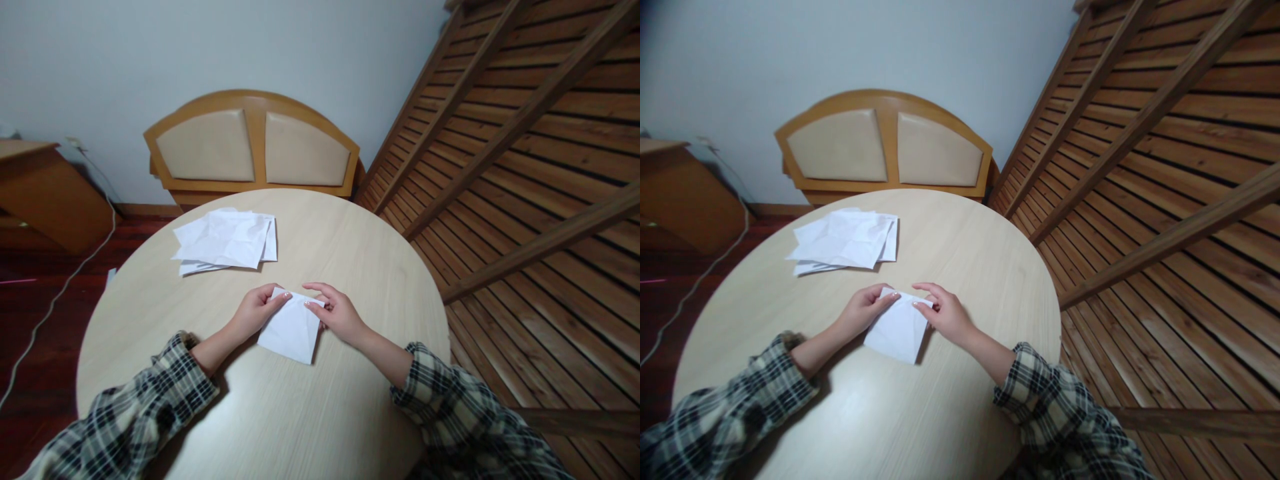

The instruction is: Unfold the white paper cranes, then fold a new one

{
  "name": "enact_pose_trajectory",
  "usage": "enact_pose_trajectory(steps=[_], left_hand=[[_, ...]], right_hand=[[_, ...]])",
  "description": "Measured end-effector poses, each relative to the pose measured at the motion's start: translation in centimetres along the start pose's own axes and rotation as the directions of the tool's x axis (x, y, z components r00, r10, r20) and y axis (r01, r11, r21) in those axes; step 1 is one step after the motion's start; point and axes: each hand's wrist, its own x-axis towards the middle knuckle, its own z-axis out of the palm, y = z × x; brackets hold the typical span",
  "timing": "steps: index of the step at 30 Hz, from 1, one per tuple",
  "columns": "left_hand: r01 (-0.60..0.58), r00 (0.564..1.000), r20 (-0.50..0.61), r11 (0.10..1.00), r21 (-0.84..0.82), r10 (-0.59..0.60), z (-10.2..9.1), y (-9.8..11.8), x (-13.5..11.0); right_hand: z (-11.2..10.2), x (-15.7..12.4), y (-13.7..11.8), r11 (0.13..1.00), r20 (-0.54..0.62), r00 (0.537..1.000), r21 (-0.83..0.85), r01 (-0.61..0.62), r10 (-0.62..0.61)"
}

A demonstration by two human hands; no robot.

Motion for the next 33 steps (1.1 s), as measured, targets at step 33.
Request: enact_pose_trajectory(steps=[33], left_hand=[[-0.061,0.993,-0.109,0.996,-0.063,0.054,-0.7,-0.2,0.9]], right_hand=[[-0.5,0.9,1.3,0.989,-0.146,0.985,0.131,-0.068,0.087]])
